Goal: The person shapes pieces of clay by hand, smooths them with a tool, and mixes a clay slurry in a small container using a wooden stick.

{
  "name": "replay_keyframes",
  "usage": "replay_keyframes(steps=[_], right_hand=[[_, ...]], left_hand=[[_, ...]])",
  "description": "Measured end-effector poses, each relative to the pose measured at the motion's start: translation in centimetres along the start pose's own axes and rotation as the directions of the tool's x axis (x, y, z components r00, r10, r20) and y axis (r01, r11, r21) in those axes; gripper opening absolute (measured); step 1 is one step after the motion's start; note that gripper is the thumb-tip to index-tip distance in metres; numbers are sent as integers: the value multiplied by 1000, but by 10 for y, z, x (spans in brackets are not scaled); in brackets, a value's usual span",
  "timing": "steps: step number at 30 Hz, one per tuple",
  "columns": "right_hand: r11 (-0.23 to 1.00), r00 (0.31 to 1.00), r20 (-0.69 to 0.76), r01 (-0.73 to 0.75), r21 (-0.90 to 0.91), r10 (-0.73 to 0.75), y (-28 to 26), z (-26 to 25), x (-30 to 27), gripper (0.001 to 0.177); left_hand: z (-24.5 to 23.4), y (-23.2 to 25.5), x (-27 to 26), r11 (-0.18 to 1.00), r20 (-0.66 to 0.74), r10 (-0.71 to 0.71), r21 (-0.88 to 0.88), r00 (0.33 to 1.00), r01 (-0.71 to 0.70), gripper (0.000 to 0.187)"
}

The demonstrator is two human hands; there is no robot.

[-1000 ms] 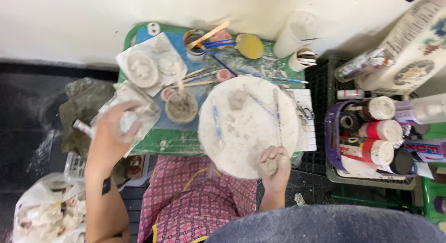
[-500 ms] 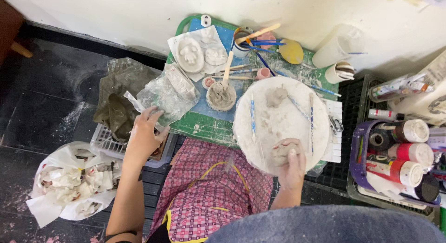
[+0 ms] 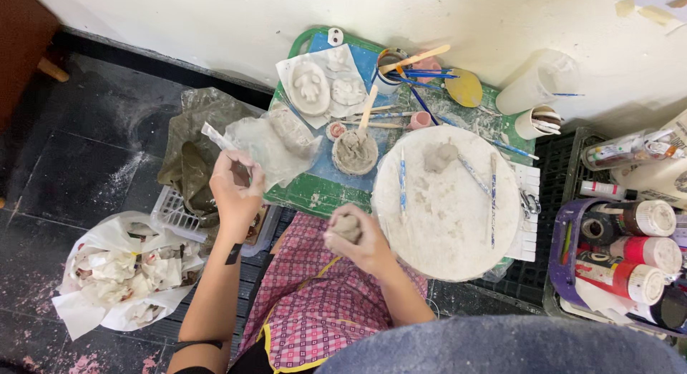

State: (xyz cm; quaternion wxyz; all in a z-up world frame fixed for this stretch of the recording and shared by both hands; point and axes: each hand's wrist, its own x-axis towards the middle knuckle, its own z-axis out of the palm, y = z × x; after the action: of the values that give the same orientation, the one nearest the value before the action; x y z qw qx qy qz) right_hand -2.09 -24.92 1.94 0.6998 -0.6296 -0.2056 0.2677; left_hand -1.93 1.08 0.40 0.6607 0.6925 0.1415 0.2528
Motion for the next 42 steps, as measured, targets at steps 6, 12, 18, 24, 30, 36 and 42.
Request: replay_keyframes(steps=[6,12,18,24,30,36,42], right_hand=[[928,990,35,143,-345,-140,8,35,50,98],[942,984,-168,-110,-318,58,28,63,91,90],[984,961,-223,176,33,-164,64,47,107,54],[910,982,-188,72,408,7,37,33,118,37],[866,981,-190,71,496,28,23,32,127,37],[935,957,-287,130,329,-32,16,34,125,40],[976,923,-321,215,-28,-213,14,38,118,54]], left_hand=[[2,27,8,982,64,121,-154,991,-110,23],[11,45,6,976,105,164,-159,981,-146,25],[10,43,16,965,263,226,-190,938,-179,28],[-10,26,-2,784,68,375,508,924,-356,50],[-31,-9,-14,797,35,-274,568,961,206,77],[-41,-13,-12,934,202,-333,205,921,293,58],[-67,-12,-13,927,354,-307,-100,883,362,49]])
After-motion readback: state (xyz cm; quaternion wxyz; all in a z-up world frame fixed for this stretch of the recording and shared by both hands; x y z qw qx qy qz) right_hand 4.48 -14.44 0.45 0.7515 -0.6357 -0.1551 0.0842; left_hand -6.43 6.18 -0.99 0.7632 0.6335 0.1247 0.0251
